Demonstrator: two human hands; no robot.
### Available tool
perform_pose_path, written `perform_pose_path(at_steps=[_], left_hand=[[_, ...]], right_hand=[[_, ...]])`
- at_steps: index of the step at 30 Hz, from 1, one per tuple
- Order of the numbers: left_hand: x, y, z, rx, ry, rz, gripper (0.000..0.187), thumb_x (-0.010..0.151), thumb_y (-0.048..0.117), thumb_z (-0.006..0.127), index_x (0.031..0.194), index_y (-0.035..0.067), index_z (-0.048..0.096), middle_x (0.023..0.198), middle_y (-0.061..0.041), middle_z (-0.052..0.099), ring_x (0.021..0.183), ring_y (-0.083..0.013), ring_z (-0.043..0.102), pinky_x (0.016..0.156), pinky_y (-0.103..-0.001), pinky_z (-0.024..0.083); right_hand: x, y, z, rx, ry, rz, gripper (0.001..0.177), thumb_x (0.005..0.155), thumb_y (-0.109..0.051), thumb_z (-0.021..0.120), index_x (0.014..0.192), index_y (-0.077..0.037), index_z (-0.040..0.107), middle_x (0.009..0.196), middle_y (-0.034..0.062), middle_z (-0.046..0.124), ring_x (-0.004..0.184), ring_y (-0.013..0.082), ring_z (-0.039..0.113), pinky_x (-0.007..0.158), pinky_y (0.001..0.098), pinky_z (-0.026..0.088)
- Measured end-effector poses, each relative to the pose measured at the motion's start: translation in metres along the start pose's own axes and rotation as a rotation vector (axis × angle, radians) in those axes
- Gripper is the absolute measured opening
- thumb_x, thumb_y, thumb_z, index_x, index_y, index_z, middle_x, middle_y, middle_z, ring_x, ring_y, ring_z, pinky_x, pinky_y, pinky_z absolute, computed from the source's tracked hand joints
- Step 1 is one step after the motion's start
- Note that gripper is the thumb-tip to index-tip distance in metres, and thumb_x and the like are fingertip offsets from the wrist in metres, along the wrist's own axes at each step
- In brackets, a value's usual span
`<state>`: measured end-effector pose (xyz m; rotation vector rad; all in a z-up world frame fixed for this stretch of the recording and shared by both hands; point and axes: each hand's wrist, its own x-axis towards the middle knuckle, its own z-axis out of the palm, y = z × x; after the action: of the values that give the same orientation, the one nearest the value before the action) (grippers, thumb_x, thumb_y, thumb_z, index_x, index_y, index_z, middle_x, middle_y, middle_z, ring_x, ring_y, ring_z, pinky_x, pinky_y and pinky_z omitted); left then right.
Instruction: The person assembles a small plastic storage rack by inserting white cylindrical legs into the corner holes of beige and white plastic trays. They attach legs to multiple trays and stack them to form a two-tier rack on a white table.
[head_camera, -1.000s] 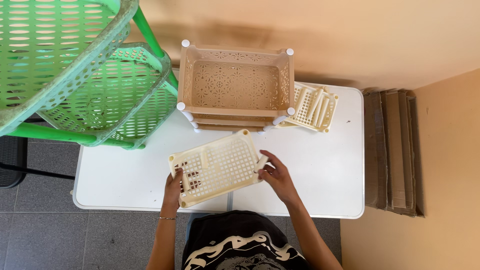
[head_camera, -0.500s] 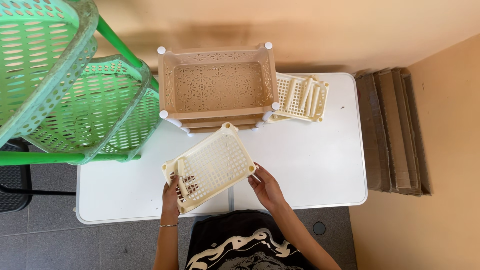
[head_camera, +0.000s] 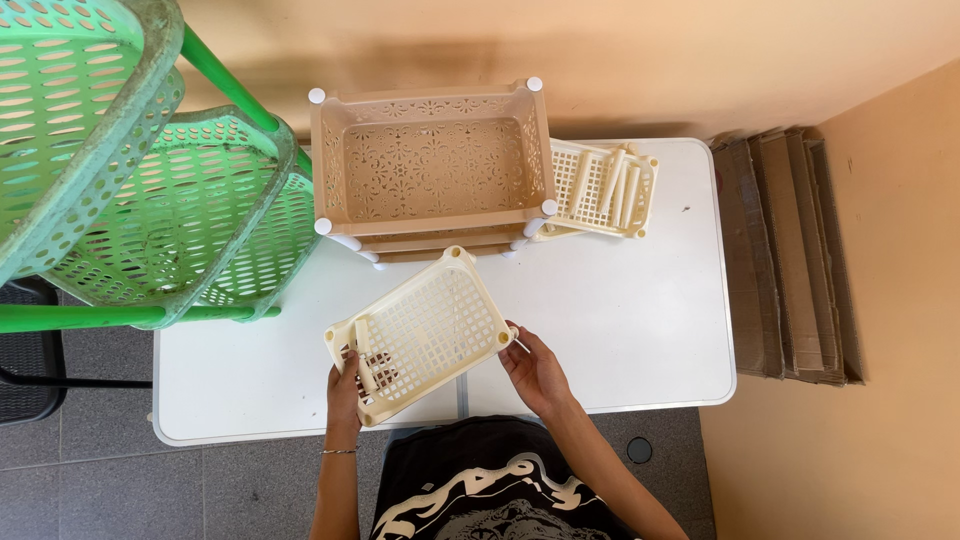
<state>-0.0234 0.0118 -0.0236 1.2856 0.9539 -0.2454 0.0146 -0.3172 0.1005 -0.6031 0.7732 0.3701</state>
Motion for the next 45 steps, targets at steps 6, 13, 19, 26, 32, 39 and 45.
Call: perform_pose_path(at_steps=[6,13,19,26,32,39,45], left_hand=[[-0.001,-0.002,-0.001,0.004,-0.024,0.084,0.054,0.104,0.039,0.051,0.137,-0.003,0.054,0.113,-0.014,0.070,0.097,-0.0185,0.070,0.081,-0.031,0.060],[-0.005,-0.004,-0.001,0.054,-0.050,0.144,0.054,0.106,0.038,0.051,0.137,-0.005,0.053,0.110,-0.016,0.070,0.095,-0.0186,0.071,0.079,-0.031,0.060],[-0.016,0.003,0.003,0.034,-0.036,0.141,0.053,0.105,0.038,0.049,0.138,-0.003,0.052,0.111,-0.014,0.070,0.095,-0.0165,0.071,0.078,-0.030,0.061],[-0.027,0.014,0.004,0.005,-0.048,0.178,0.053,0.106,0.038,0.050,0.139,-0.002,0.053,0.110,-0.013,0.070,0.092,-0.0151,0.070,0.075,-0.030,0.060],[-0.028,0.016,0.010,0.032,-0.038,0.246,0.053,0.106,0.039,0.050,0.138,-0.003,0.054,0.110,-0.012,0.070,0.093,-0.0128,0.070,0.076,-0.027,0.060],[-0.025,0.024,0.012,-0.050,-0.067,0.227,0.055,0.106,0.041,0.048,0.138,-0.002,0.053,0.109,-0.011,0.069,0.091,-0.0148,0.069,0.075,-0.031,0.060],[-0.034,0.019,0.035,0.112,-0.179,0.305,0.057,0.105,0.043,0.049,0.137,-0.004,0.055,0.104,-0.012,0.071,0.090,-0.0162,0.069,0.075,-0.030,0.060]], right_hand=[[-0.004,0.000,0.003,-0.171,-0.050,0.004,0.049,0.102,-0.037,0.055,0.133,0.001,0.055,0.113,0.0116,0.059,0.105,0.0218,0.059,0.094,0.0346,0.055],[0.003,0.004,-0.003,-0.427,-0.062,0.008,0.070,0.091,-0.048,0.062,0.145,-0.008,0.044,0.124,0.0102,0.057,0.114,0.0247,0.057,0.095,0.0431,0.054],[0.013,0.001,-0.008,-0.689,-0.014,-0.110,0.076,0.089,-0.047,0.067,0.144,0.001,0.045,0.129,0.0161,0.063,0.114,0.0252,0.062,0.092,0.0433,0.056],[0.022,0.003,-0.025,-0.814,-0.126,-0.408,0.061,0.094,-0.033,0.068,0.135,0.010,0.053,0.116,0.0174,0.072,0.105,0.0197,0.068,0.092,0.0331,0.055],[0.030,0.007,-0.036,-0.918,0.028,-0.346,0.057,0.100,-0.035,0.062,0.132,0.011,0.062,0.106,0.0214,0.077,0.089,0.0269,0.070,0.083,0.0355,0.057],[0.012,-0.016,-0.025,-1.090,-0.041,-0.699,0.057,0.103,-0.031,0.057,0.148,0.002,0.044,0.146,0.0232,0.051,0.125,0.0271,0.056,0.096,0.0401,0.052],[-0.016,-0.022,0.008,-1.436,-0.093,-1.046,0.035,0.099,-0.021,0.067,0.130,-0.006,0.063,0.118,0.0159,0.070,0.104,0.0251,0.071,0.087,0.0364,0.060]])
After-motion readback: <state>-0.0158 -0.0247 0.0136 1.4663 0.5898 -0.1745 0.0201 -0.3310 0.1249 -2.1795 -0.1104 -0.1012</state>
